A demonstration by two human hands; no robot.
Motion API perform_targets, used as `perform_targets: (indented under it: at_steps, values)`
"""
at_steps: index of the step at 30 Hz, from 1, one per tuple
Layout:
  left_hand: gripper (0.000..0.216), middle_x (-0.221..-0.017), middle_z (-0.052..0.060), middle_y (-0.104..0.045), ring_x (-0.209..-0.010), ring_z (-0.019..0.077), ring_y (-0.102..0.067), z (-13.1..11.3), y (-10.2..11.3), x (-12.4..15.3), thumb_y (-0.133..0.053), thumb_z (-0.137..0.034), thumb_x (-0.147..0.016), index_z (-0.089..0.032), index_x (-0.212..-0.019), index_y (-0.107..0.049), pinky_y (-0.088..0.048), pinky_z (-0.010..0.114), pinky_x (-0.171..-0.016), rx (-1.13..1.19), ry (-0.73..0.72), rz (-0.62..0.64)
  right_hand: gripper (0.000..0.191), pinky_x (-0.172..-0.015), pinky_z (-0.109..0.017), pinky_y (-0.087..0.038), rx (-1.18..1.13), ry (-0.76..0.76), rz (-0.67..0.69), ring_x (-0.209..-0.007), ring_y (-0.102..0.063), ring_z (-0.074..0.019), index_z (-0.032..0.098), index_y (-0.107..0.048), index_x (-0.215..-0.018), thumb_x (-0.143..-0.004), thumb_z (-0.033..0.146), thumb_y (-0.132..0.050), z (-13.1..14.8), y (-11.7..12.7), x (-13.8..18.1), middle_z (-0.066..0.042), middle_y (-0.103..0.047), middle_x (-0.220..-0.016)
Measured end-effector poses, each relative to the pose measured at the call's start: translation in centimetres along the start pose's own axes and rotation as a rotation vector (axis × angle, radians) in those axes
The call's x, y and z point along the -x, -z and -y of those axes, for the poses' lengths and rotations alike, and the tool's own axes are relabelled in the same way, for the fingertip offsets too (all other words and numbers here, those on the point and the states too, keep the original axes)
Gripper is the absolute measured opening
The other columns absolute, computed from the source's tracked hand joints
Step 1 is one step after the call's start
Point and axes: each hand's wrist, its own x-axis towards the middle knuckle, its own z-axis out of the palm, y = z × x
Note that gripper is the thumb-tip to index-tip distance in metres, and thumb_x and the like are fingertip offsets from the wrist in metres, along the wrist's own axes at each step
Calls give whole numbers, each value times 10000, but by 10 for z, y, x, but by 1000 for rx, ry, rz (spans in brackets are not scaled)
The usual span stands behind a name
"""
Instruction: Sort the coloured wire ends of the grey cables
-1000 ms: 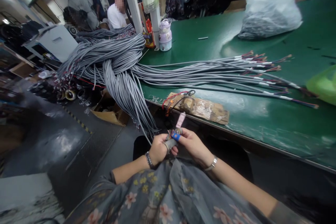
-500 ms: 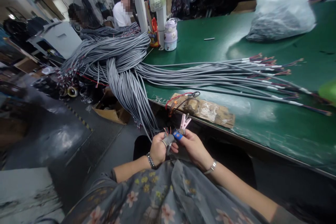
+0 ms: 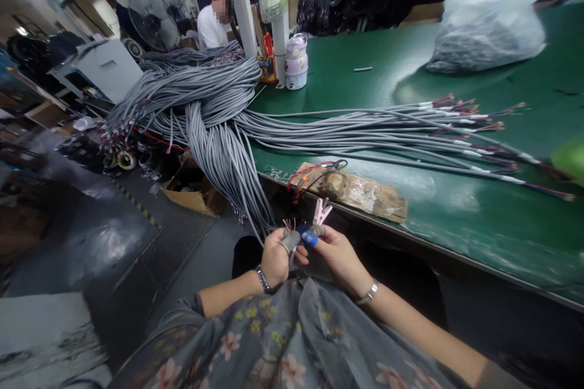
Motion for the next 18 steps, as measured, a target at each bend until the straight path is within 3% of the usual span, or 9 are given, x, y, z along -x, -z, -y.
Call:
perform_targets:
  at_steps: [5,11,15,18]
  values:
    - [465,-413,-47,-526,-292,86,-447,2,1,-1,-723,-572,-542,-188,-639,-479,-321,192,-347,11,-15,-15,442,-561,-288,-414,97,47,-30,-540,-485,-129,186,-593,-581,-509,549,-835,-2,3,1,6,-586,-565]
    - [458,-420,-30,-539,-291,68,-422,1,1,0,-725,-567,-571,-179,-623,-486,-253,176,-327,-16,-49,-29,448,-580,-287,-419,176,65,34,-577,-493,-140,188,-632,-623,-539,595,-799,-4,14,4,-1,-603,-603]
    - [434,-429,-19,-544,-285,57,-399,-3,3,1,-730,-542,-587,-163,-624,-522,-223,178,-314,4,-52,7,515,-511,-273,-382,30,33,-44,-501,-417,-115,190,-611,-602,-604,697,-700,-4,26,-4,14,-530,-540]
    - [426,-414,-20,-528,-271,54,-380,-8,5,2,-752,-521,-576,-151,-618,-545,-214,181,-299,44,-12,103,537,-486,-266,-382,-136,-80,-70,-491,-430,-113,188,-620,-636,-579,716,-702,3,29,-17,-7,-568,-590]
